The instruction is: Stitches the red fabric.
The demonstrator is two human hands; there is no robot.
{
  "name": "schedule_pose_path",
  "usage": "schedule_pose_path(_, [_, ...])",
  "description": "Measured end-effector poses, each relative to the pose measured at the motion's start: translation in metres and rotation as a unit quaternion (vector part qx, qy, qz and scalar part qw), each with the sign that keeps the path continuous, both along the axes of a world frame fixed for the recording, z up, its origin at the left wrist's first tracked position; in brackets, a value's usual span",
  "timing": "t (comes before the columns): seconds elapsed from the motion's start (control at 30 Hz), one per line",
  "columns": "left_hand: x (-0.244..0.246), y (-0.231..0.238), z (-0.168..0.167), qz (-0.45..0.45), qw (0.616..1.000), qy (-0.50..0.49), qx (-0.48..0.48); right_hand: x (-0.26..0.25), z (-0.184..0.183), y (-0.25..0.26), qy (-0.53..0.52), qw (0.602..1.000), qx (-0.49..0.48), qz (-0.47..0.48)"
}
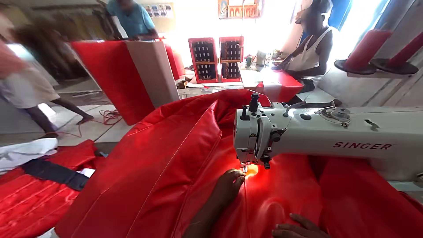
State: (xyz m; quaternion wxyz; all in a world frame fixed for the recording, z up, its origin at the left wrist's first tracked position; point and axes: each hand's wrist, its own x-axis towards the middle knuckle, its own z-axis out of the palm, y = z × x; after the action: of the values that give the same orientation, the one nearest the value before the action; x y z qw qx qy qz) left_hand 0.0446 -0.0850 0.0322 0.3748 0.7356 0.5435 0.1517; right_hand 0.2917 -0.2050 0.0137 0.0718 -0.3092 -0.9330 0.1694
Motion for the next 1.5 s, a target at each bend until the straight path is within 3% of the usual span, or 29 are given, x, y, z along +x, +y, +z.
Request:
schedule_pose_path(0.13, [-0.005,-0.015,-0.031,0.001,0.996,-0.087,0.01,0.006,-0.022,0.008,0.072,0.987,0.143,0.005])
schedule_pose_path(0.27, [0.001,-0.026,-0.048,-0.004,0.995,-0.081,0.058,0.018,0.026,0.025,0.114,0.959,0.26,-0.019])
schedule_pose_path(0.37, [0.007,-0.033,-0.047,-0.021,0.998,0.013,0.058,0.012,0.048,0.049,0.104,0.939,0.329,0.009])
schedule_pose_path(0.43, [0.006,-0.037,-0.046,-0.037,0.992,0.103,0.065,0.004,0.059,0.061,0.067,0.962,0.259,0.056])
schedule_pose_path(0.5, [0.004,-0.042,-0.05,-0.039,0.979,0.172,0.097,-0.004,0.07,0.062,0.006,0.992,0.099,0.083])
schedule_pose_path(0.6, [-0.002,-0.044,-0.058,-0.046,0.974,0.165,0.148,-0.015,0.076,0.071,-0.073,0.984,-0.147,0.07])
schedule_pose_path(0.67, [-0.003,-0.045,-0.061,-0.056,0.973,0.14,0.174,-0.019,0.064,0.089,-0.044,0.976,-0.204,0.059])
schedule_pose_path(0.73, [-0.002,-0.049,-0.054,-0.077,0.974,0.143,0.156,-0.023,0.042,0.108,0.011,0.98,-0.196,0.029])
schedule_pose_path(0.83, [-0.004,-0.057,-0.059,-0.082,0.967,0.104,0.217,-0.034,-0.002,0.127,0.049,0.989,-0.138,-0.008])
schedule_pose_path(0.93, [-0.013,-0.062,-0.06,-0.096,0.968,0.049,0.227,-0.031,-0.036,0.127,0.043,0.996,-0.075,0.017])
schedule_pose_path(1.1, [-0.036,-0.06,-0.06,-0.175,0.968,0.032,0.176,-0.004,-0.047,0.127,0.047,0.998,-0.03,0.032])
schedule_pose_path(1.5, [-0.036,-0.028,-0.066,-0.159,0.959,0.065,0.227,-0.004,-0.047,0.157,0.044,0.998,-0.041,0.015])
